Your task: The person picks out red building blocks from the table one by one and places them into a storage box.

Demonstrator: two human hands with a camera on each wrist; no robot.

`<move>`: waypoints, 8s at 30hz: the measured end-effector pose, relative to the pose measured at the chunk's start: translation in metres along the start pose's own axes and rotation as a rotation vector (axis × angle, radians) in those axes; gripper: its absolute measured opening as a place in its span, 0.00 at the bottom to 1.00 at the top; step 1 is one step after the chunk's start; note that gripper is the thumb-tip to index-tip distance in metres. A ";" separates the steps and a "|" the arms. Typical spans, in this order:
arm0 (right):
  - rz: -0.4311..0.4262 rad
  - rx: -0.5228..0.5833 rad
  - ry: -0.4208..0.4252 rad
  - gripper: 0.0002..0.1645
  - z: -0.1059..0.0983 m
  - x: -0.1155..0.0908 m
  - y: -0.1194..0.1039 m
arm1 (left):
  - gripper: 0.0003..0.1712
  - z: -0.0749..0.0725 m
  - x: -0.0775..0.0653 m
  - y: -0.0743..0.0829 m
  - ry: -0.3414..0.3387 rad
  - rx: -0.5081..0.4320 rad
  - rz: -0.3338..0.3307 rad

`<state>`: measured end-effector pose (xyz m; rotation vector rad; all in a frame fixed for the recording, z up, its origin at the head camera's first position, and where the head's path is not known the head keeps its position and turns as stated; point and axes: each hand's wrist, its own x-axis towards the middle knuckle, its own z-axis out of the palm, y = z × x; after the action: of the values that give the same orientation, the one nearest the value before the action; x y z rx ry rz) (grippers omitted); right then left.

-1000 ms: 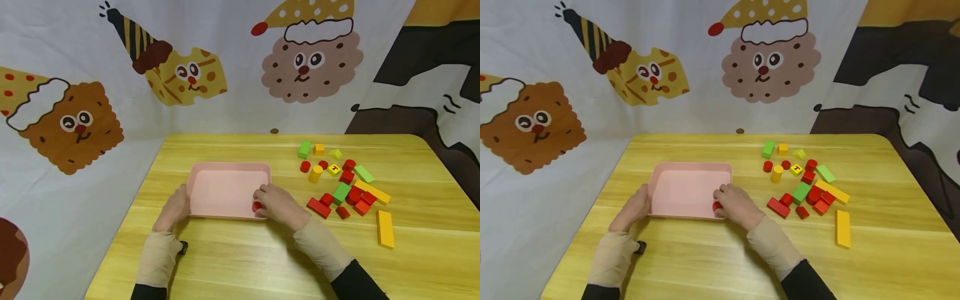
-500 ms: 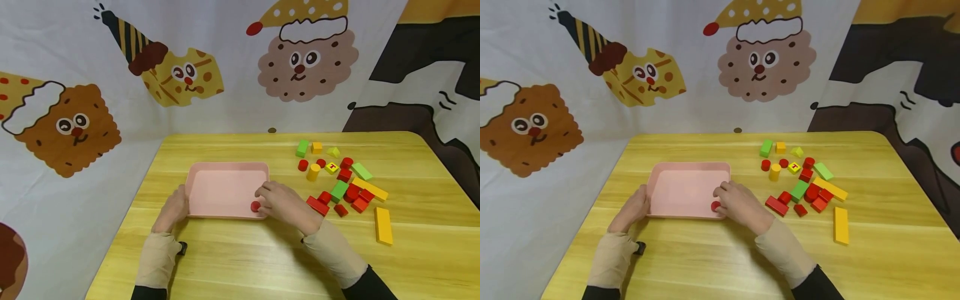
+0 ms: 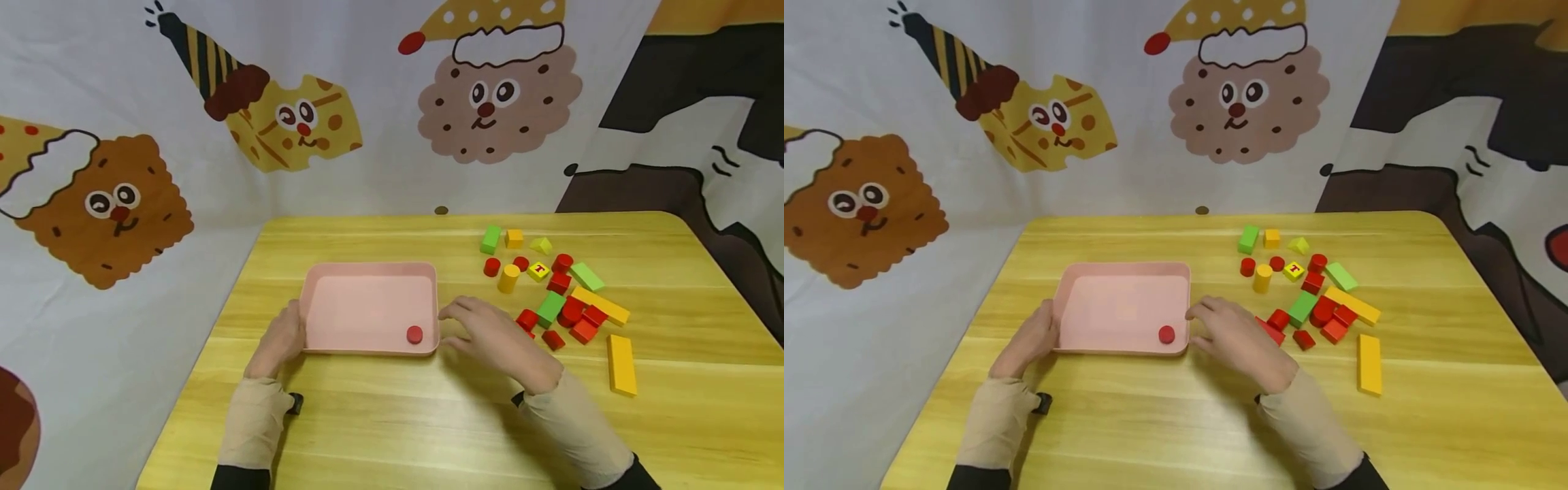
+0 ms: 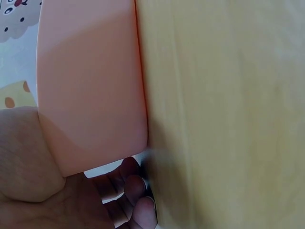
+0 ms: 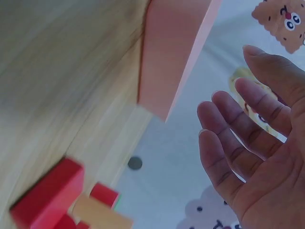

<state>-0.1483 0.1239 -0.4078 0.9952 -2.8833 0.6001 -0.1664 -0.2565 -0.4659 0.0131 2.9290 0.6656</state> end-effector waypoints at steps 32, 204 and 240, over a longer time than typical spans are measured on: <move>0.169 -0.072 0.054 0.22 -0.012 -0.069 0.067 | 0.11 -0.001 -0.003 0.000 0.037 0.020 0.046; -0.041 -0.174 0.122 0.19 -0.008 0.011 0.021 | 0.15 0.001 -0.003 0.001 0.019 0.022 -0.005; -0.079 -0.077 0.023 0.16 0.029 0.058 0.009 | 0.12 0.000 -0.002 0.000 0.040 0.030 0.018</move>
<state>-0.1965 0.0855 -0.4285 1.0781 -2.8087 0.4883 -0.1640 -0.2562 -0.4658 0.0294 2.9802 0.6318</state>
